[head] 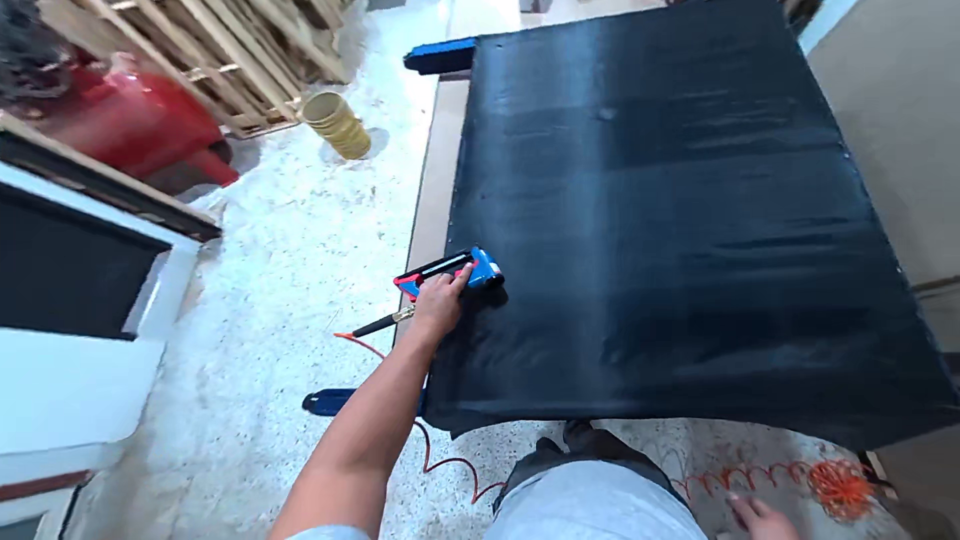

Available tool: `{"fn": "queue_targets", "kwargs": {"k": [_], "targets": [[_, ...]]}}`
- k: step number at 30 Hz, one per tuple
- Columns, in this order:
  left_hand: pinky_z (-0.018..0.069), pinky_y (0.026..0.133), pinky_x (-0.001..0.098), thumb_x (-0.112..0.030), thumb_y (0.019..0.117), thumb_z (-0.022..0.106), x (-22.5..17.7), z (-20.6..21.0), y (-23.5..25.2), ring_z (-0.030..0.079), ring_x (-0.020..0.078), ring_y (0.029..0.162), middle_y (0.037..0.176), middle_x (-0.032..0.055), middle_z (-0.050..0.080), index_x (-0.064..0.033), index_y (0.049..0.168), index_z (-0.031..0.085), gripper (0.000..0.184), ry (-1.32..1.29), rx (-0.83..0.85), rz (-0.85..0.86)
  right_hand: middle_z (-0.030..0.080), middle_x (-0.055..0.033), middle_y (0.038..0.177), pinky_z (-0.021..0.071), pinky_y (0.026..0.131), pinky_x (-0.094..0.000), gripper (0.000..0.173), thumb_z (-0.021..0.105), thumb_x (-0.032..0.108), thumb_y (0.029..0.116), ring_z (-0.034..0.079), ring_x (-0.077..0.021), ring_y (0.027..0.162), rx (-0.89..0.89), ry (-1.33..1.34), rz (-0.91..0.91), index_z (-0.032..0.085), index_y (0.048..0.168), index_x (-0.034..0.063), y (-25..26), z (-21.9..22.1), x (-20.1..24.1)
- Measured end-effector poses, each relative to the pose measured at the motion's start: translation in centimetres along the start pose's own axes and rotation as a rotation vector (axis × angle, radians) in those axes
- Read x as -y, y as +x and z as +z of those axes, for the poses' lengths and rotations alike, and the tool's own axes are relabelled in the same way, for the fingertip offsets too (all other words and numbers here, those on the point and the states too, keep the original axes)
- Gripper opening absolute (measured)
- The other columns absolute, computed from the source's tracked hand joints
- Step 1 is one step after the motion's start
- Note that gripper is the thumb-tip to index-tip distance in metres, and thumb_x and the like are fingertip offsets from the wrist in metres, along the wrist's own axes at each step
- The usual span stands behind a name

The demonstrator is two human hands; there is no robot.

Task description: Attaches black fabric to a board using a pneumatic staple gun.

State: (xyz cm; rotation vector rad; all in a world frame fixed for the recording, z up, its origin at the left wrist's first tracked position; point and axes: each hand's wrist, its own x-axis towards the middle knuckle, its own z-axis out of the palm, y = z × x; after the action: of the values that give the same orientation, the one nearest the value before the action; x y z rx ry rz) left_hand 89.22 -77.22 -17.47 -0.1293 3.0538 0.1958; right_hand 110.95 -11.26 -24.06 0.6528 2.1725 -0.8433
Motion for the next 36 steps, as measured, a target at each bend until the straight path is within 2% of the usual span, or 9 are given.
{"fn": "queue_targets", "kwargs": {"k": [7, 14, 18, 21, 23, 28, 31, 35, 36], "targets": [[0.0446, 0.104, 0.0674, -0.033, 0.0987, 0.069, 0.5, 2.9, -0.2, 0.054, 0.0484, 0.13, 0.138, 0.0274, 0.058, -0.0137, 0.158, 0.042, 0.068, -0.022, 0.003, -0.005, 0.073, -0.0086, 0.099, 0.0573, 0.086, -0.0474, 0.043, 0.049, 0.042, 0.1077, 0.07, -0.0217, 0.09, 0.047, 0.065, -0.176, 0.071, 0.116, 0.0068, 0.7, 2.1, 9.9], [0.0416, 0.108, 0.0675, -0.028, 0.0987, 0.069, 1.3, 3.1, -2.1, 0.05, 0.0498, 0.135, 0.146, 0.03, 0.051, -0.0073, 0.158, 0.038, 0.07, -0.062, 0.059, 0.071, 0.074, -0.0011, 0.09, 0.0562, 0.07, -0.0393, 0.036, 0.05, 0.039, 0.1088, 0.067, -0.015, 0.074, 0.001, 0.177, -0.21, 0.073, 0.111, 0.0115, -2.5, 5.8, 15.5], [0.0346, 0.114, 0.0682, -0.029, 0.0986, 0.067, 1.1, 3.1, -3.8, 0.043, 0.0506, 0.141, 0.152, 0.0308, 0.045, -0.0034, 0.156, 0.04, 0.068, -0.11, -0.03, 0.086, 0.075, -0.0025, 0.089, 0.0584, 0.071, -0.0392, 0.052, 0.039, 0.048, 0.1103, 0.07, -0.0157, 0.075, -0.044, 0.297, -0.197, 0.075, 0.11, 0.0094, -2.6, 7.1, 17.4], [0.0286, 0.119, 0.0673, -0.03, 0.1006, 0.062, -2.1, 2.4, -7.1, 0.036, 0.049, 0.147, 0.156, 0.0299, 0.04, -0.0007, 0.152, 0.045, 0.062, -0.181, -0.055, 0.148, 0.074, -0.0049, 0.081, 0.0574, 0.064, -0.0378, 0.068, 0.034, 0.059, 0.108, 0.068, -0.0167, 0.068, -0.084, 0.392, -0.088, 0.077, 0.102, 0.0071, -1.8, 6.8, 19.3], [0.0309, 0.12, 0.0625, -0.032, 0.1012, 0.061, -5.9, 2.7, -9.7, 0.039, 0.044, 0.146, 0.154, 0.0262, 0.045, -0.0034, 0.148, 0.053, 0.055, -0.218, -0.015, 0.261, 0.072, -0.0049, 0.074, 0.057, 0.062, -0.0381, 0.068, 0.038, 0.061, 0.1066, 0.066, -0.0164, 0.062, -0.069, 0.372, 0.011, 0.076, 0.094, 0.0065, -0.8, 6.2, 20.4], [0.0338, 0.122, 0.0531, -0.046, 0.0985, 0.063, -17.0, 7.5, -14.1, 0.046, 0.0267, 0.145, 0.149, 0.0114, 0.056, -0.0122, 0.136, 0.066, 0.05, -0.354, 0.069, 0.559, 0.07, -0.004, 0.07, 0.0532, 0.056, -0.0317, 0.052, 0.042, 0.041, 0.1112, 0.062, -0.0128, 0.056, -0.027, 0.392, -0.059, 0.075, 0.092, 0.0045, 0.0, 5.1, 20.7], [0.0362, 0.121, 0.0513, -0.035, 0.0999, 0.064, -21.2, 9.5, -14.1, 0.05, 0.0264, 0.142, 0.145, 0.0106, 0.06, -0.0117, 0.134, 0.068, 0.042, -0.374, 0.025, 0.63, 0.076, -0.0056, 0.081, 0.055, 0.061, -0.0309, 0.05, 0.042, 0.038, 0.1108, 0.068, -0.0134, 0.065, -0.025, 0.494, -0.205, 0.075, 0.096, 0.0031, -0.1, 4.4, 20.6], [0.0538, 0.102, 0.0476, -0.015, 0.0995, 0.061, -21.8, 8.0, -13.2, 0.068, 0.0271, 0.115, 0.113, 0.0091, 0.073, -0.0081, 0.099, 0.076, 0.016, -0.301, -0.1, 0.565, 0.075, -0.0039, 0.089, 0.056, 0.071, -0.0427, 0.046, 0.043, 0.045, 0.1098, 0.068, -0.0171, 0.073, -0.009, 0.2, -0.37, 0.076, 0.116, 0.014, -0.9, 2.6, 19.9], [0.0558, 0.097, 0.0465, -0.015, 0.0992, 0.061, -21.7, 7.4, -13.2, 0.069, 0.0267, 0.11, 0.108, 0.0085, 0.074, -0.0081, 0.095, 0.076, 0.016, -0.266, -0.098, 0.559, 0.076, -0.0018, 0.099, 0.0596, 0.08, -0.0438, 0.042, 0.044, 0.041, 0.1097, 0.071, -0.0155, 0.084, -0.057, 0.043, -0.483, 0.075, 0.122, 0.0164, -1.1, 2.4, 19.4]]}}
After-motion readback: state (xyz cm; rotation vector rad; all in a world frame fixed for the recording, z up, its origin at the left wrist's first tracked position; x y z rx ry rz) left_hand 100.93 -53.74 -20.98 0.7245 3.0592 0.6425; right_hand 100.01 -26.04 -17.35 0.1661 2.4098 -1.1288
